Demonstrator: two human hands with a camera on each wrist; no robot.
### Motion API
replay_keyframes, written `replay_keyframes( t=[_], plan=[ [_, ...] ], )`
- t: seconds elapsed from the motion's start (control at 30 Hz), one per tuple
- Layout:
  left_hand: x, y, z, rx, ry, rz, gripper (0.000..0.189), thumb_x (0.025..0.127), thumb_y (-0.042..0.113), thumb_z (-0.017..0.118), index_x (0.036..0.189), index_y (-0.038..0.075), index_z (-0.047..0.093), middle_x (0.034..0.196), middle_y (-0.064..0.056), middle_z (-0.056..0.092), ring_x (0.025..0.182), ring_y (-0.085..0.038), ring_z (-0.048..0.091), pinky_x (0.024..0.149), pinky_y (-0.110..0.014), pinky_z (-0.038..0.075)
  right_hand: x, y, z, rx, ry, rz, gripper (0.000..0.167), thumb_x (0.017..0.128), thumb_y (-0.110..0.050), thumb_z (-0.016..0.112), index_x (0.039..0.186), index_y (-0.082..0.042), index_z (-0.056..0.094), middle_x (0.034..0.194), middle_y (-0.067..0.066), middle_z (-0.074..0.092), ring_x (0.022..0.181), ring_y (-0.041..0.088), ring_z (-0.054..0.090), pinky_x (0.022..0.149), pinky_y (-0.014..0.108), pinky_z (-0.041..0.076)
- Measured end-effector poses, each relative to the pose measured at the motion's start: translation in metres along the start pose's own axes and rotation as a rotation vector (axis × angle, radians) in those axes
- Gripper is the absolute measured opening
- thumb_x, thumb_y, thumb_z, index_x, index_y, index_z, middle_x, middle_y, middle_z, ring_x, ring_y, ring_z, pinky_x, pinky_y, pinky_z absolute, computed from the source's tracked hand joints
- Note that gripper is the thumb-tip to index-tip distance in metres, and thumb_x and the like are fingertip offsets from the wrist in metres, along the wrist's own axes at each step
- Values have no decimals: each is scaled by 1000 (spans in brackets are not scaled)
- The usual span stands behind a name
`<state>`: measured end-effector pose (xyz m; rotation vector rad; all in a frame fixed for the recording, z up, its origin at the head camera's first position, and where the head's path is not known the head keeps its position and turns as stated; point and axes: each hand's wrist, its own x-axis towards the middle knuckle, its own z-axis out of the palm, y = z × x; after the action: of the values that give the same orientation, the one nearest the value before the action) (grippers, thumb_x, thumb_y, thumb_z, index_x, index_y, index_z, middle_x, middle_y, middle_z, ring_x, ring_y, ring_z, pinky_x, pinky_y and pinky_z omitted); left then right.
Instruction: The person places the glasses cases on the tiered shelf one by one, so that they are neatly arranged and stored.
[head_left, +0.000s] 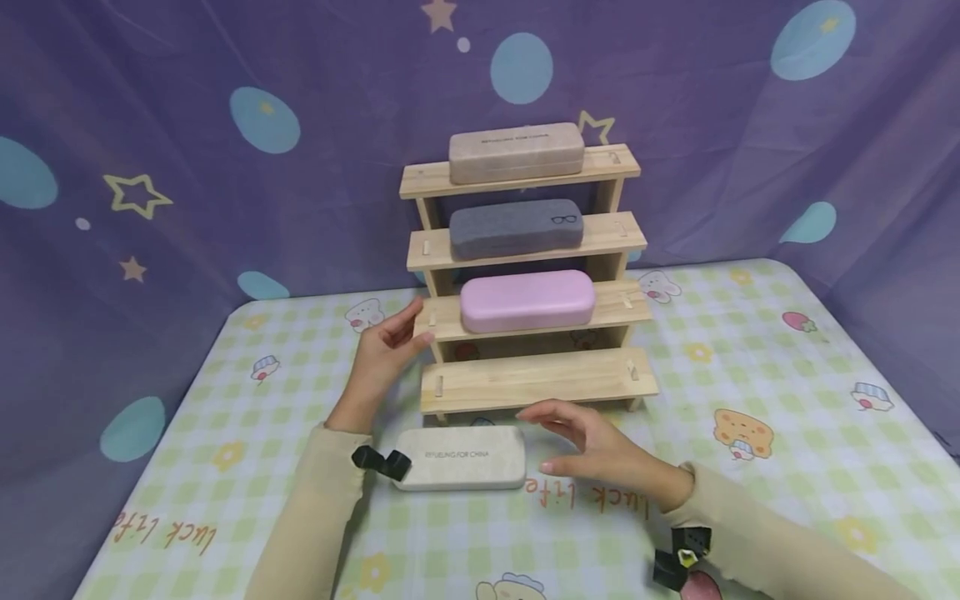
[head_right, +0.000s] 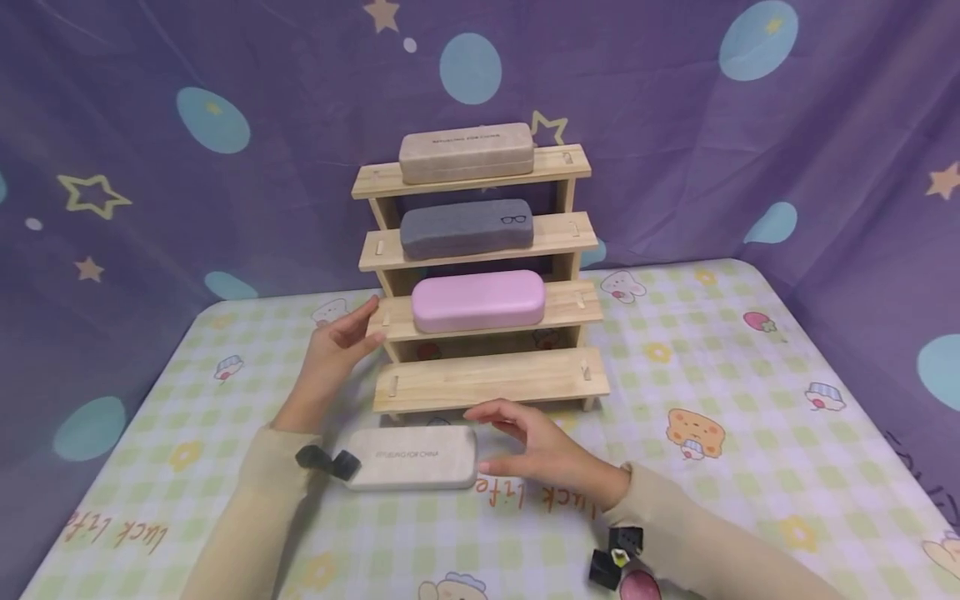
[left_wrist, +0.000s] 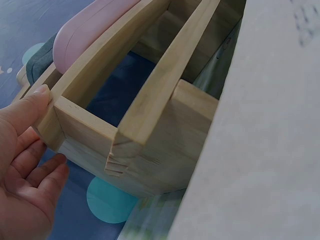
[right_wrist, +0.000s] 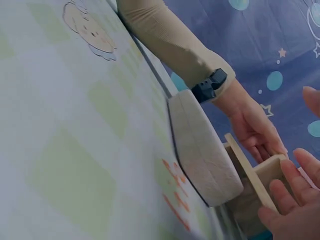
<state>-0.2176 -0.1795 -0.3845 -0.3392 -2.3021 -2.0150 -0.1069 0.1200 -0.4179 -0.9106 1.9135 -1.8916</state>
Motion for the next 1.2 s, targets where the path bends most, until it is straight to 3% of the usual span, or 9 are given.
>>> replay_keyframes(
  t=[0.17,0.3,0.47,0.7,0.77,0.93,1.0,1.2],
  plan=[
    [0,0,0,1,-1,-1,53,86,2,68,134,-1,48,140,-10,47,127,-22,47,102,-22,41,0,7,9,-23,43,95,52,83,-8,71,130,-2,49,139,15,45,132,16,38,113,46,26],
    [1,-1,-1,-2,-3,0,53,85,3,68,134,-1,48,140,-10,47,127,-22,47,101,-22,41,3,14,17,-36,79,123,56,81,-10,74,130,1,49,139,14,44,133,24,36,113,48,24],
    [1,-1,-1,-6,-2,-4,54,85,3,69,134,-1,48,140,-10,47,127,-21,48,101,-22,42,6,19,26,-33,103,129,60,80,-13,76,131,1,47,138,19,44,133,32,35,113,43,23],
    [1,-1,-1,-8,-5,-6,54,85,3,69,134,-1,48,140,-9,47,127,-21,48,101,-22,42,13,28,36,22,140,194,68,77,-15,78,135,-1,45,141,16,43,135,29,34,113,34,26],
    [1,-1,-1,-5,-3,-3,54,85,3,69,134,-1,48,140,-9,47,127,-21,48,101,-22,42,15,30,38,26,146,204,69,76,-16,79,135,-3,46,138,14,44,132,29,38,100,29,44],
    [1,-2,-1,-3,-1,2,53,85,3,69,134,-1,49,140,-9,47,127,-21,47,101,-22,41,21,31,44,15,139,219,72,75,-20,81,136,-6,45,125,13,52,110,25,51,78,21,49],
    [1,-2,-1,-2,-2,1,53,85,3,68,134,-1,48,140,-9,47,127,-21,47,102,-22,41,23,31,47,22,132,217,75,75,-20,81,138,-5,43,123,13,53,107,23,53,90,22,44],
    [2,-2,-1,1,1,-5,53,85,4,69,134,0,49,140,-9,47,127,-21,47,102,-22,41,26,30,52,-2,112,239,81,72,-15,82,140,-6,39,127,13,49,107,22,53,89,25,47]
  ],
)
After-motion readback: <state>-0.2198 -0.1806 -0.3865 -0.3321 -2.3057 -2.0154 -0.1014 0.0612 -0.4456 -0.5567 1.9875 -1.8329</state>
